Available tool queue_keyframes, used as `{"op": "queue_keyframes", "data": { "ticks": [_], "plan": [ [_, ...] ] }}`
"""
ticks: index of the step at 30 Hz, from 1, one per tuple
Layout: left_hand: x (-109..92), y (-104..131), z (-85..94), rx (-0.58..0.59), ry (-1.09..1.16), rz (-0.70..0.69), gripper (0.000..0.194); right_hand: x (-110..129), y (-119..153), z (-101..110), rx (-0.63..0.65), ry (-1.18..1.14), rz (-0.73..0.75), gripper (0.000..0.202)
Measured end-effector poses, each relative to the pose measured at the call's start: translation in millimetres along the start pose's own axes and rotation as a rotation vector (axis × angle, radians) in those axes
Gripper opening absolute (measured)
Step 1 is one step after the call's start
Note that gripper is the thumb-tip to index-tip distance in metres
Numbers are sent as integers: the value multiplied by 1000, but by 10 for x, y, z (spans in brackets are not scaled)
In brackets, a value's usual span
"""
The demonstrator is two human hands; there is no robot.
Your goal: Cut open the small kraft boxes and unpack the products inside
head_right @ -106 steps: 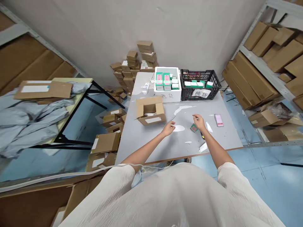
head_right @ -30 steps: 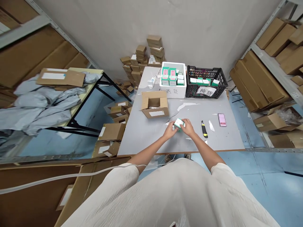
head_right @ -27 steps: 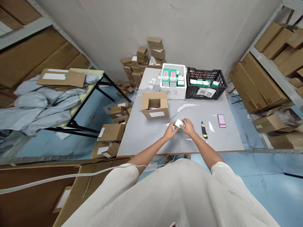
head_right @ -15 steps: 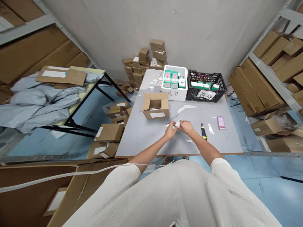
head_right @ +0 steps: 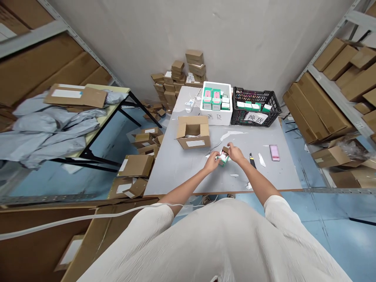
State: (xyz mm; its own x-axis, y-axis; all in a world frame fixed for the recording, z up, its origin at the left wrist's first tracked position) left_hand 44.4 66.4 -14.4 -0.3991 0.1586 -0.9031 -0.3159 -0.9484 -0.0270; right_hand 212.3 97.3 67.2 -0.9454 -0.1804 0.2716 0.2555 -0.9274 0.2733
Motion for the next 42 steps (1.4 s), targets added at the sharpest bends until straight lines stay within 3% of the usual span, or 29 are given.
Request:
{"op": "queue_keyframes", "data": {
  "ticks": [4,9,12,15,17,24,30,36,39,42],
  "plan": [
    [-13,-22,18,-14,50,11,14,-123,-47,-55,-115,-11,37,33],
    [32,-51,21,-32,36,58,20,-138,-64,-286,-59,85,5,29],
    [88,-61,30,-12,-23,65,10,-68,-17,-368,-30,87,-18,33],
    [73,-50,42,68,-60,-20,43,18,42,-400,14,32,9,32],
    [40,-33,60,137,-97,-73,54,63,73,-397,48,-7,57,30],
    [-74,-41,143,299,-189,-31,45,61,102,-303,99,-126,130,27],
    [-174,-41,261,208,-240,-6,47,22,141,-254,90,-185,202,11],
    [-177,3,284,171,-200,46,46,-17,122,-291,104,-108,287,39],
    [-108,-3,283,156,-119,125,51,85,77,-281,118,-8,343,45],
    [-28,-15,284,145,-62,186,60,160,20,-261,148,56,309,44]
  ]
}}
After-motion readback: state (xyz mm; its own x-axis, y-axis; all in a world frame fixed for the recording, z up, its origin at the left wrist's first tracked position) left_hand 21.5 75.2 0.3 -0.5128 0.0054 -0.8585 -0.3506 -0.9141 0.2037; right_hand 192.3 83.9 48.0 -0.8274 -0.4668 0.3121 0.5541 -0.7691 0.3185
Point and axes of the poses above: each hand's wrist, its own y-axis away from the middle knuckle, its own z-axis out of the back of the hand, x = y × z, the point moved 7 cm from there along -y, towards the middle knuckle, and after that the axes turned 8 degrees about x, right-handed, at the moved point
